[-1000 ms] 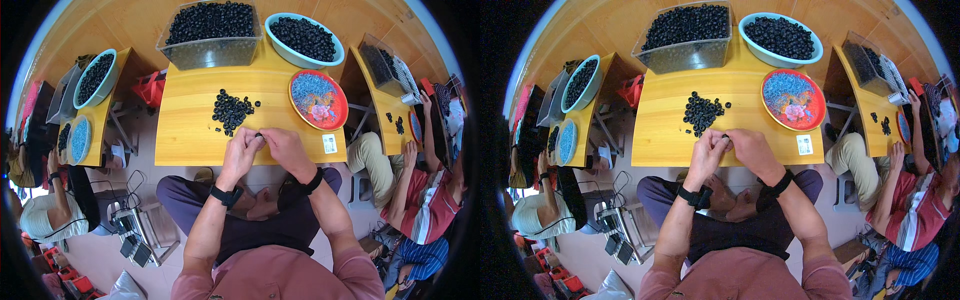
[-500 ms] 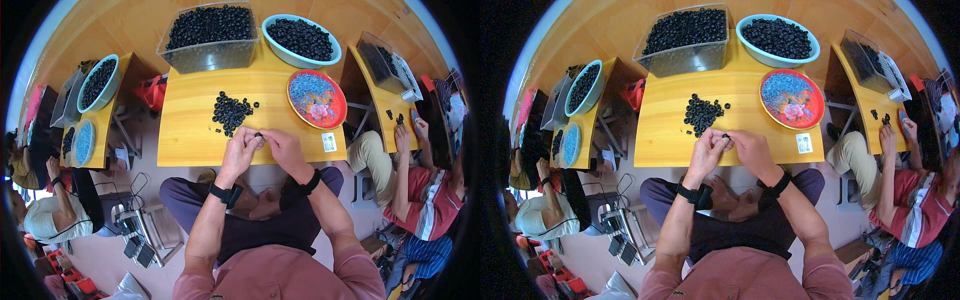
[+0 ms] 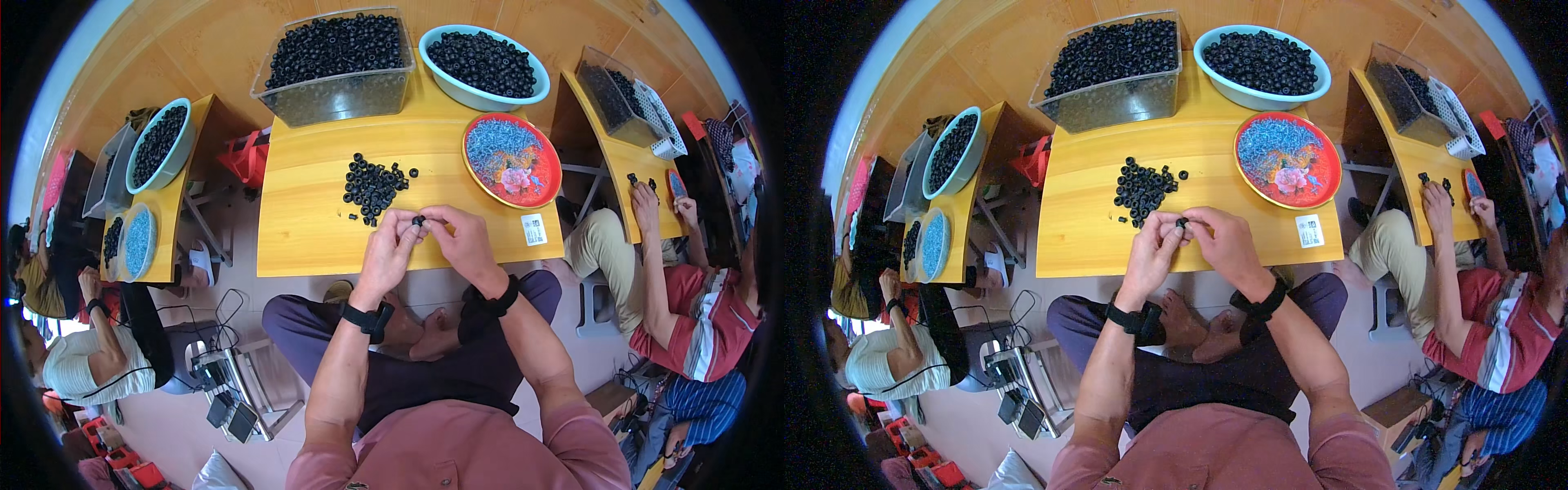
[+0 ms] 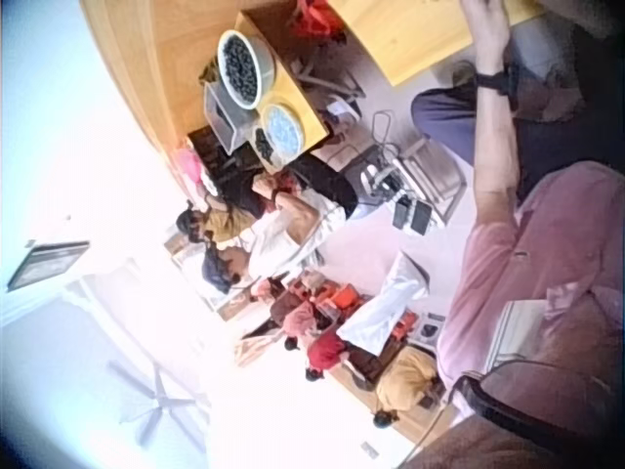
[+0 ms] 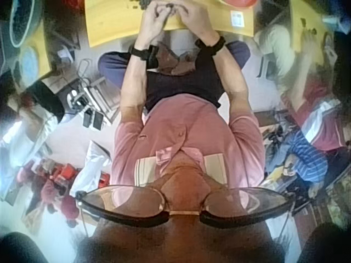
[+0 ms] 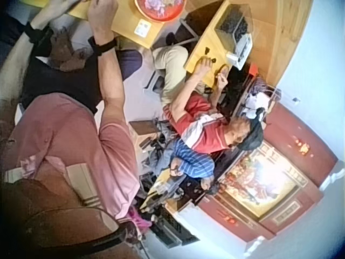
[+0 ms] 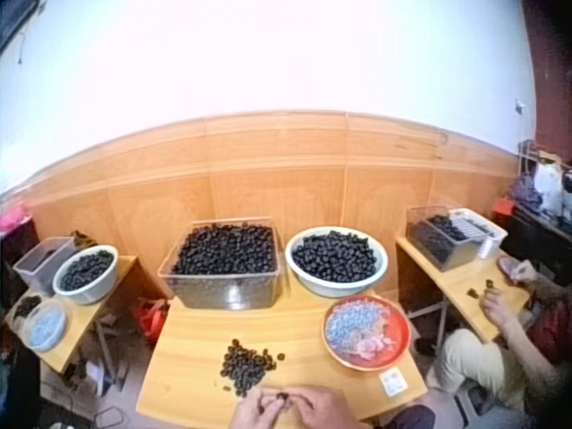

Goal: Sorting small black rubber components into a plastic bowl.

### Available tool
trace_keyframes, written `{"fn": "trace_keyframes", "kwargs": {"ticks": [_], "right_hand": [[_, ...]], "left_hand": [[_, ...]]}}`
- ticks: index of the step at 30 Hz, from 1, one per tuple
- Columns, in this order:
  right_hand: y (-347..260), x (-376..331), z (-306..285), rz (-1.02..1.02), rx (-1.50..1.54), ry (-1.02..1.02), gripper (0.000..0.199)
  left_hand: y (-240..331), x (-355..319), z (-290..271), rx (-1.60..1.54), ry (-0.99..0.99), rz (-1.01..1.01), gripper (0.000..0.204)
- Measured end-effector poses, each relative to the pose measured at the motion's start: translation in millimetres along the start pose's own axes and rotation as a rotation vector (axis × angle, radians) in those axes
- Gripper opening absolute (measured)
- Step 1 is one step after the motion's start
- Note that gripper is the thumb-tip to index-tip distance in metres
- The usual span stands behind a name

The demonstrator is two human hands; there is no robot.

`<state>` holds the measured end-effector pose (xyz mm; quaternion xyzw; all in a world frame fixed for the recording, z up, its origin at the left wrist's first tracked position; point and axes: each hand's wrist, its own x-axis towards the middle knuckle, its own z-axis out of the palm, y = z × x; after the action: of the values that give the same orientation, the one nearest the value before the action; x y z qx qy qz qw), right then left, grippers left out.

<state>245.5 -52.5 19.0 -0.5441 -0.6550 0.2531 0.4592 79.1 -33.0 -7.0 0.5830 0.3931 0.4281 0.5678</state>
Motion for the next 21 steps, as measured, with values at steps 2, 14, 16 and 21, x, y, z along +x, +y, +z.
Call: {"fn": "trace_keyframes", "kwargs": {"ticks": [2,14,16,21], "right_hand": [[1.8,-0.5,2.3,0.040,0.073,-0.002,0.017],[22.3,1.3,1.1,0.227,0.395,-0.069,0.014],[22.4,1.3,0.6,0.226,0.407,-0.073,0.014],[19.4,1.0,0.1,0.219,0.292,-0.041,0.013]], "left_hand": [[2.3,-0.8,1.3,0.058,0.006,-0.003,0.017],[10.4,-1.8,9.4,0.150,0.092,-0.048,0.015],[9.4,-1.8,10.2,0.156,0.110,-0.049,0.015],[0.7,-0.9,9.3,0.161,0.139,-0.008,0.017]]}}
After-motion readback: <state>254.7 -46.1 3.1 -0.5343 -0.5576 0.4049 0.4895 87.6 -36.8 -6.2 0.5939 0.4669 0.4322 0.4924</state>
